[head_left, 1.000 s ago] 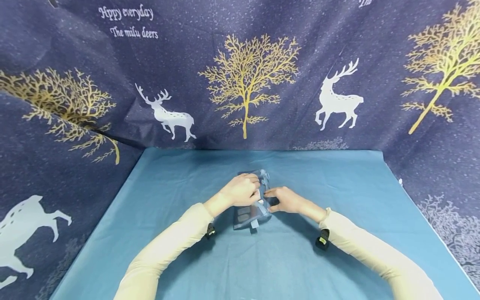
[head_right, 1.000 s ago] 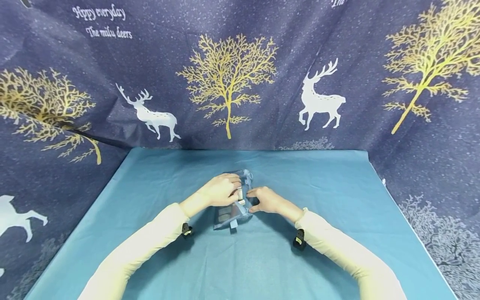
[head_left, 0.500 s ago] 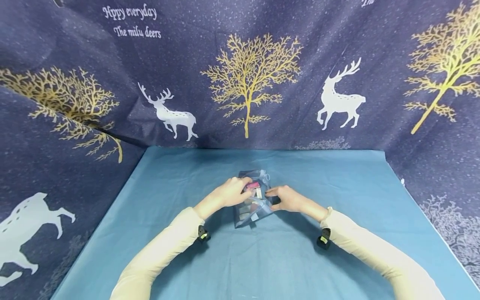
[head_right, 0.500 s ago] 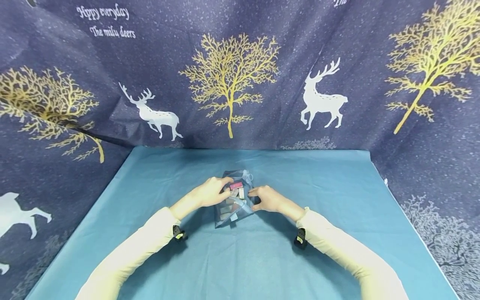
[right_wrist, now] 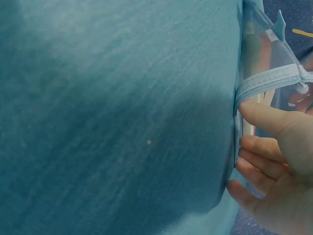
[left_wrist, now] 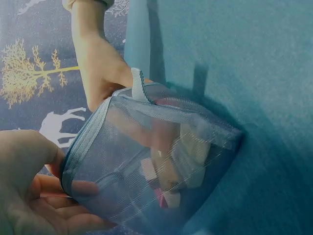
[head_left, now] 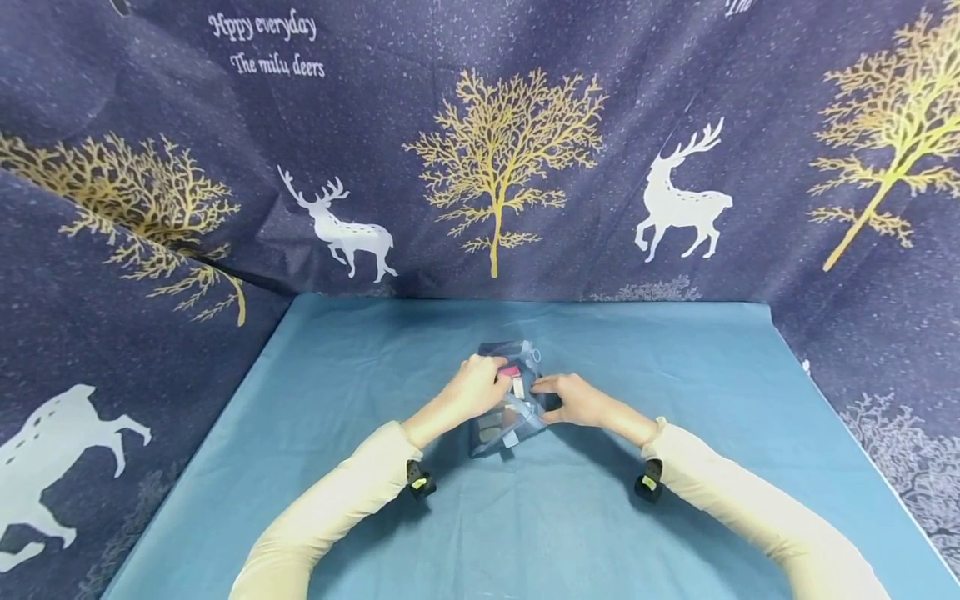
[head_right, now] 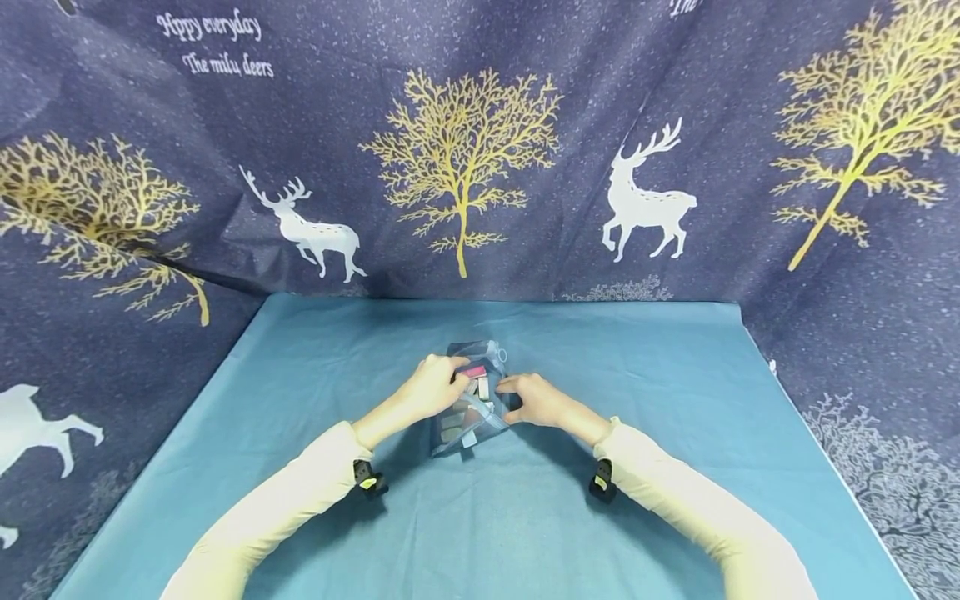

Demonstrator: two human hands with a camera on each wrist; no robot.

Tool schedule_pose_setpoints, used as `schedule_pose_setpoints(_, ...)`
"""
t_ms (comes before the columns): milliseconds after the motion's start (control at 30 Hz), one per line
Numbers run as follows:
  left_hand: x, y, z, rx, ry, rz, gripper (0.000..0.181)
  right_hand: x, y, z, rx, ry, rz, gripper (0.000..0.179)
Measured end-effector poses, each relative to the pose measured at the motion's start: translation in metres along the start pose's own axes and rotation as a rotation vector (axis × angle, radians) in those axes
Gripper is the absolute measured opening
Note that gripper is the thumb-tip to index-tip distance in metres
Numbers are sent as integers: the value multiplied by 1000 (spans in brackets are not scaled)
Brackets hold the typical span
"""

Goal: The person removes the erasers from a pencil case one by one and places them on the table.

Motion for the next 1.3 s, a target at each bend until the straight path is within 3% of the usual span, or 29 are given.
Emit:
schedule_pose_setpoints(133,-2,1,-1,-15,-3,-21,24,0,-1,0,-5,0,9,49)
schedule_pose_setpoints(400,1,-1,-2,-12,38,-26,38,-6,-4,4,-28,19,7,51)
schedule_pose_setpoints(600,6,-3,-5,19,43,-58,20,-6,-7,3,-6,8,37,55)
schedule_pose_setpoints(800,8,-5,-8,37,44,-98,26,-6,-12,5,-51,32,-13,49)
schedule_pose_setpoints(967,8,-6,-11,46,61,-85,28,-5,-17,7,-77,20,-39,47)
schedule_pose_setpoints(1133,10,-6,-10,26,120,-22,31,-3,-21,9,-72,-16,-34,43)
schedule_pose_setpoints(1300,10,-7,-8,40,137,-37,35,-1,-24,6,-72,-39,-49,33)
Point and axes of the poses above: each hand's wrist, its own y-axis away from the middle knuckle, its own x-axis out of the palm, z = x × y, the point moved 1 cm from there along -y, towards the middle knuckle, and after that the axes turned 12 degrees about -x, right-handed, at the moved point
